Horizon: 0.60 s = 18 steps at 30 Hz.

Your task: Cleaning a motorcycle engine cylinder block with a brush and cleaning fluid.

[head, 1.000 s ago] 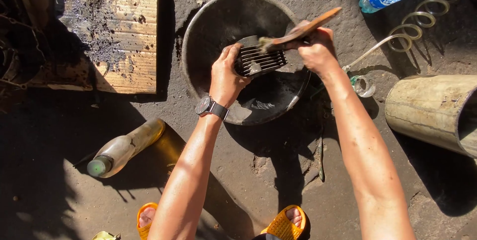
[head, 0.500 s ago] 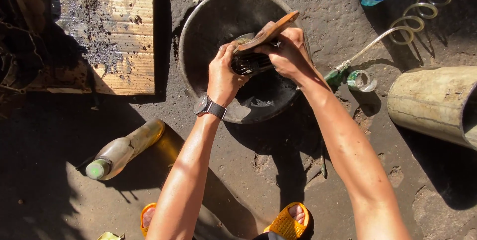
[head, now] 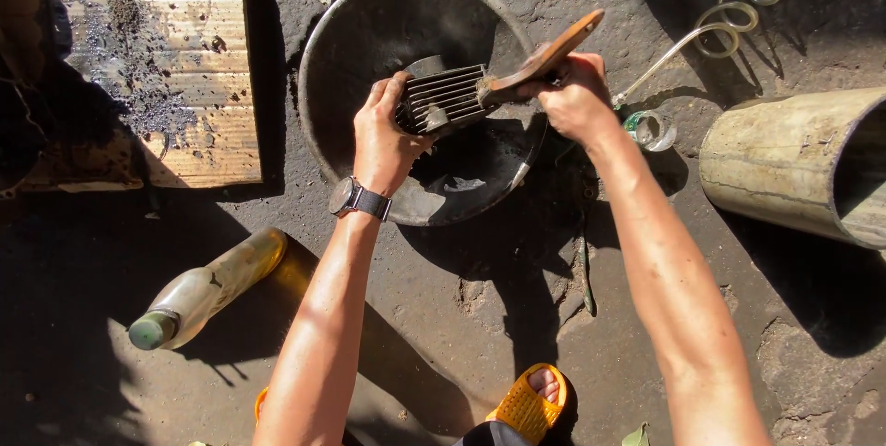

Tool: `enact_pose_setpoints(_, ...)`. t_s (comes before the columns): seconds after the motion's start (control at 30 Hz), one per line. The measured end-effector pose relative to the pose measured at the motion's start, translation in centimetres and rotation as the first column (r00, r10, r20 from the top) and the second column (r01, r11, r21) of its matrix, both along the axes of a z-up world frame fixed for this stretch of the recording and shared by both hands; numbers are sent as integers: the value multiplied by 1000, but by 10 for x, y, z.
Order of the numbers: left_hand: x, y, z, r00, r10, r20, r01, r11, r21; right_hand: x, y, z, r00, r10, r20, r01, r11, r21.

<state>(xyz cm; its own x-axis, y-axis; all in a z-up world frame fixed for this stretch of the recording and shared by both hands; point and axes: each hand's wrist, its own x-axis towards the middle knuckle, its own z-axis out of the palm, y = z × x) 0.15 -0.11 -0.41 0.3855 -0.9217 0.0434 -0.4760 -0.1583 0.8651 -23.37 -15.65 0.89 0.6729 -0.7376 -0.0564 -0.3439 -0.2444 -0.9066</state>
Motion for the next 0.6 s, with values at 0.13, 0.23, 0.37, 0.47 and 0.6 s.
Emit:
enact_pose_setpoints(0.13, 2, -1, 0, 1000, -15, -2, 15, 1000, -5, 18, 21, -8, 994, -111, -2, 106, 958, -265)
enact_pose_setpoints(0.23, 3, 1, 2, 1000, -27, -12, 27, 999, 35, 3, 16, -17, 969, -92, 231, 72, 993, 93)
enact_pose_setpoints(0.37, 3, 1, 0, 1000, -9, 24, 8, 1000, 19, 8, 16, -4, 992, -91, -92, 87, 995, -43)
enact_pose_setpoints(0.47, 4, -1, -1, 999, -26, 28, 26, 999, 28, 12, 19, -4, 984, -103, -147, 99, 994, -40)
enact_pose_setpoints(0.6, 3, 2, -8, 1000, -17, -4, 17, 1000, 7, -7, 5, 8, 992, -97, -77, 101, 994, 38)
